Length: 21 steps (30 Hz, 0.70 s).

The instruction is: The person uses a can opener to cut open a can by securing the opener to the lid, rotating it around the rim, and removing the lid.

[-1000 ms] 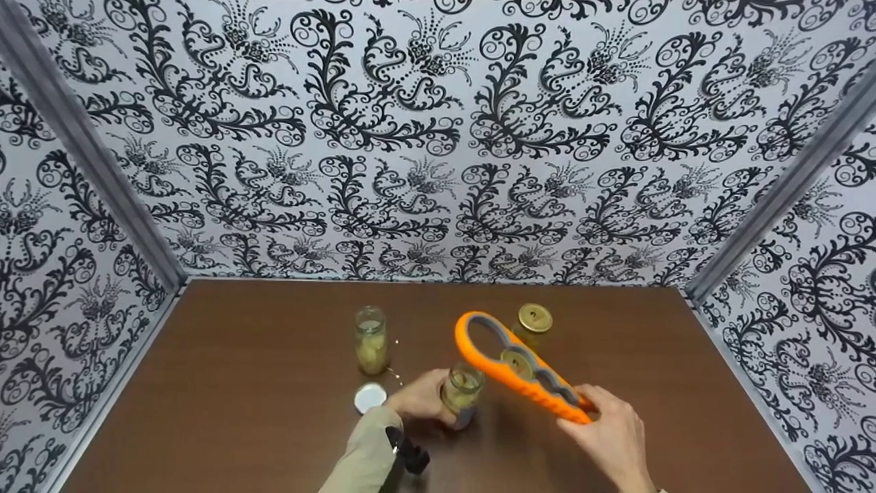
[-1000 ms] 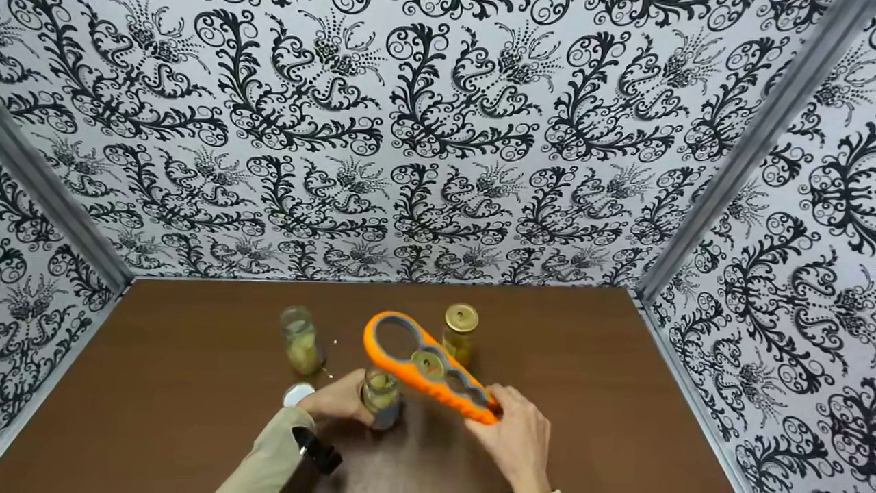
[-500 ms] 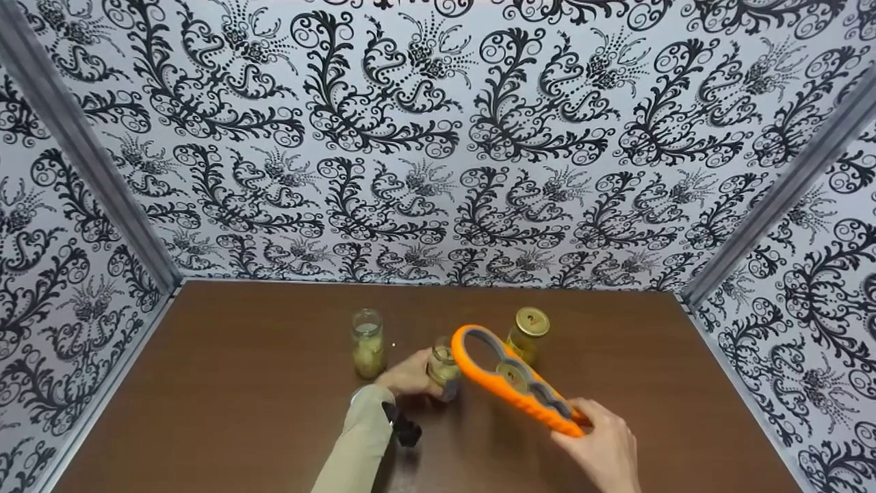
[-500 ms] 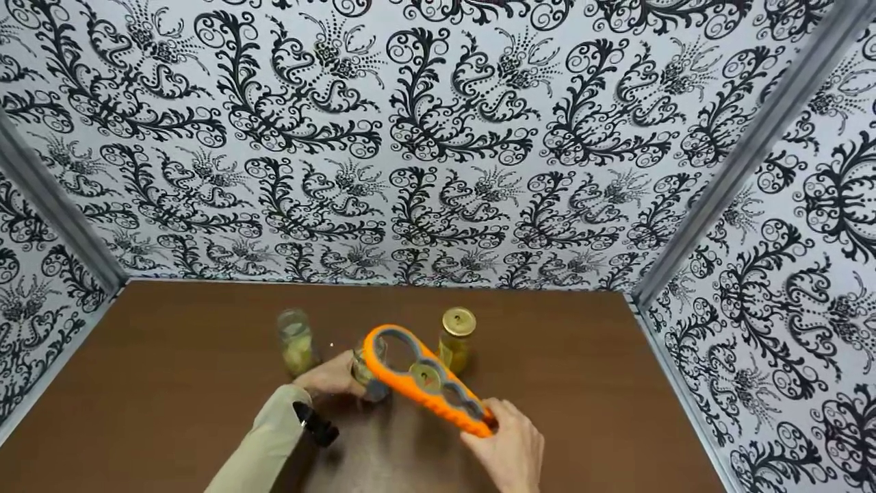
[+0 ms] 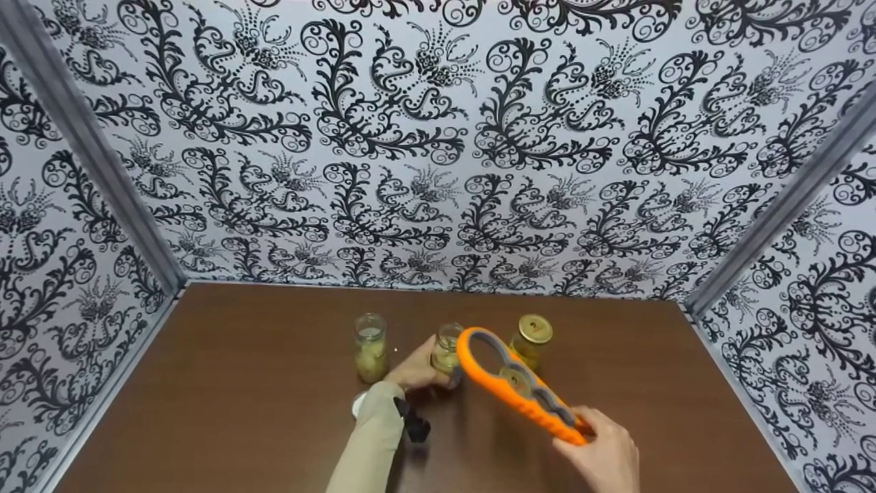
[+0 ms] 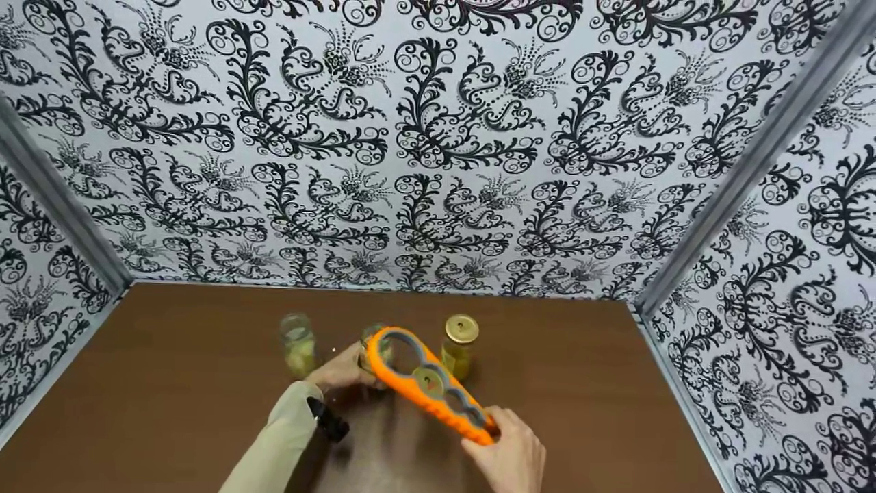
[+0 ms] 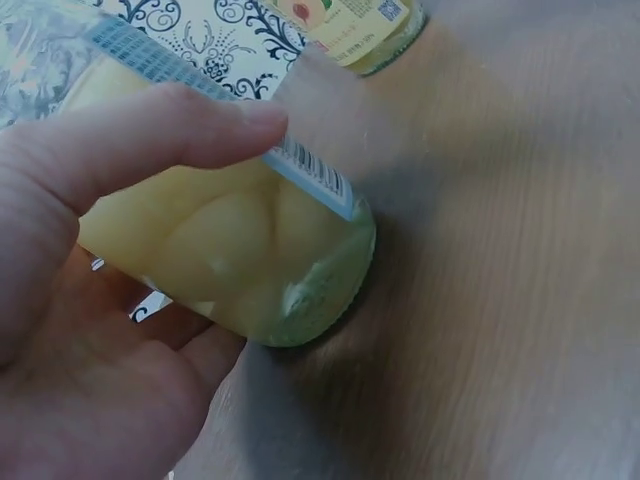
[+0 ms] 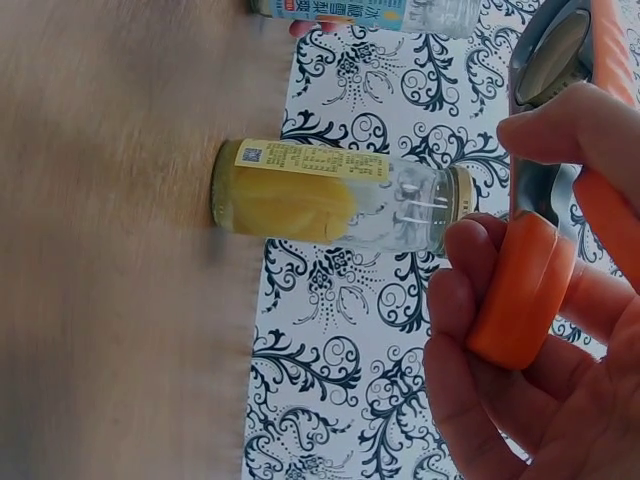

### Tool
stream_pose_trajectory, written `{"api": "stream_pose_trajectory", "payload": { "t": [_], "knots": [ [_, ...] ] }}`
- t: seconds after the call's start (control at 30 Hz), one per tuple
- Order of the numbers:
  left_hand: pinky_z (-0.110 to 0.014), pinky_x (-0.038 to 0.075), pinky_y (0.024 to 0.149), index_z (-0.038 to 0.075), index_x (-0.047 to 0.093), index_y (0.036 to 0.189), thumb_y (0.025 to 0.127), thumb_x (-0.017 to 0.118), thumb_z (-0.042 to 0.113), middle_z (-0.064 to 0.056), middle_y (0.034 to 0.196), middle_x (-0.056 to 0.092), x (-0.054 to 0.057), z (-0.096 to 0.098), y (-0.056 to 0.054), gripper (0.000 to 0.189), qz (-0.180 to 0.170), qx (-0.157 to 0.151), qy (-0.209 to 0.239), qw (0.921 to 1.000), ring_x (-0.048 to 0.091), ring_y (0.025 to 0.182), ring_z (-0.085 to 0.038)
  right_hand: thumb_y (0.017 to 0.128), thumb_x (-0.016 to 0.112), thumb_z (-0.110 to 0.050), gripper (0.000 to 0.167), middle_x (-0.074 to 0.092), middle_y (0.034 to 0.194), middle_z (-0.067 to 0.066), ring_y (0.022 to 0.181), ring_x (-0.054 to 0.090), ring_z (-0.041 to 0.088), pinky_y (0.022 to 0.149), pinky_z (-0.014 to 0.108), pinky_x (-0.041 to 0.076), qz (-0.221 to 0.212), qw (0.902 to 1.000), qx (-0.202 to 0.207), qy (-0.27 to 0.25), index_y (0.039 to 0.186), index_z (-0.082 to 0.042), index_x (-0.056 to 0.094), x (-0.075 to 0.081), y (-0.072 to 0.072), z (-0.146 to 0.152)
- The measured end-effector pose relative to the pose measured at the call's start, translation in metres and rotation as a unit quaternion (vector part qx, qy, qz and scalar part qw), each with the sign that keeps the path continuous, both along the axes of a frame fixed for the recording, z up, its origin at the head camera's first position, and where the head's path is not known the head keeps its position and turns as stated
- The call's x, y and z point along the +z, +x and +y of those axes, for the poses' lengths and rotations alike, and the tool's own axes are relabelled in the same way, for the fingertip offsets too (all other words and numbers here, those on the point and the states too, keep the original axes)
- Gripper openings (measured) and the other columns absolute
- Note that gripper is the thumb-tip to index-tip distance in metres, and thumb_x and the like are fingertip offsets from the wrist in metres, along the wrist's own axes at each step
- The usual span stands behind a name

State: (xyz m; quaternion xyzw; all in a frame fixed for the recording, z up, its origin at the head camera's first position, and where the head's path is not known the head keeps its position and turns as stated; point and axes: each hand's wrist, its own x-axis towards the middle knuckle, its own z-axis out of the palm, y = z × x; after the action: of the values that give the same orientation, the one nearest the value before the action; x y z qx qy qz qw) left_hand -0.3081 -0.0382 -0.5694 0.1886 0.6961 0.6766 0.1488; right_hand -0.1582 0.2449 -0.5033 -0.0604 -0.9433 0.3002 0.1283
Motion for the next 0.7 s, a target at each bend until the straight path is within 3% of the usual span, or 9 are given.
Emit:
{"api": "stream_pose_trajectory", "payload": {
  "t": [0.17, 0.33, 0.5, 0.7],
  "knots": [
    [-0.039, 0.037, 0.096, 0.003, 0.026, 0.145, 0.061, 0.079, -0.007, -0.014, 0.121, 0.053, 0.004, -0.004, 0.002, 0.099, 0.009, 0.014, -0.043, 0.9989, 0.050, 0.106, -0.027, 0.062, 0.087, -0.024, 0.034, 0.069, 0.084, -0.002, 0.074, 0.064, 0.022, 0.062, 0.044, 0.047, 0.008, 1.0000, 0.000, -0.001, 0.093, -0.019, 0.074, -0.003, 0.002, 0.000],
    [-0.046, 0.035, 0.099, 0.009, 0.025, 0.147, 0.068, 0.083, 0.002, -0.016, 0.128, 0.050, 0.009, -0.011, 0.004, 0.099, 0.007, 0.026, -0.080, 0.9964, 0.049, 0.112, -0.030, 0.062, 0.085, -0.025, 0.033, 0.069, 0.084, -0.002, 0.073, 0.064, 0.022, 0.061, 0.044, 0.047, 0.001, 1.0000, 0.004, 0.002, 0.092, -0.020, 0.073, -0.004, 0.002, -0.001],
    [-0.046, 0.035, 0.102, 0.008, 0.028, 0.145, 0.070, 0.081, 0.001, -0.017, 0.130, 0.053, 0.011, -0.017, 0.009, 0.092, 0.003, 0.015, -0.052, 0.9985, 0.050, 0.117, -0.030, 0.062, 0.085, -0.025, 0.033, 0.069, 0.084, -0.002, 0.072, 0.064, 0.020, 0.060, 0.043, 0.047, -0.020, 0.9998, 0.001, -0.005, 0.092, -0.020, 0.073, -0.005, 0.003, -0.001],
    [-0.050, 0.027, 0.109, 0.003, 0.031, 0.142, 0.073, 0.079, 0.001, -0.021, 0.144, 0.040, 0.010, -0.023, 0.018, 0.084, 0.036, 0.026, -0.042, 0.9981, 0.036, 0.133, -0.036, 0.064, 0.083, -0.025, 0.031, 0.069, 0.084, -0.002, 0.072, 0.063, 0.018, 0.062, 0.043, 0.047, -0.048, 0.9987, -0.005, -0.015, 0.093, -0.019, 0.073, -0.007, 0.004, -0.003]
  ]
}}
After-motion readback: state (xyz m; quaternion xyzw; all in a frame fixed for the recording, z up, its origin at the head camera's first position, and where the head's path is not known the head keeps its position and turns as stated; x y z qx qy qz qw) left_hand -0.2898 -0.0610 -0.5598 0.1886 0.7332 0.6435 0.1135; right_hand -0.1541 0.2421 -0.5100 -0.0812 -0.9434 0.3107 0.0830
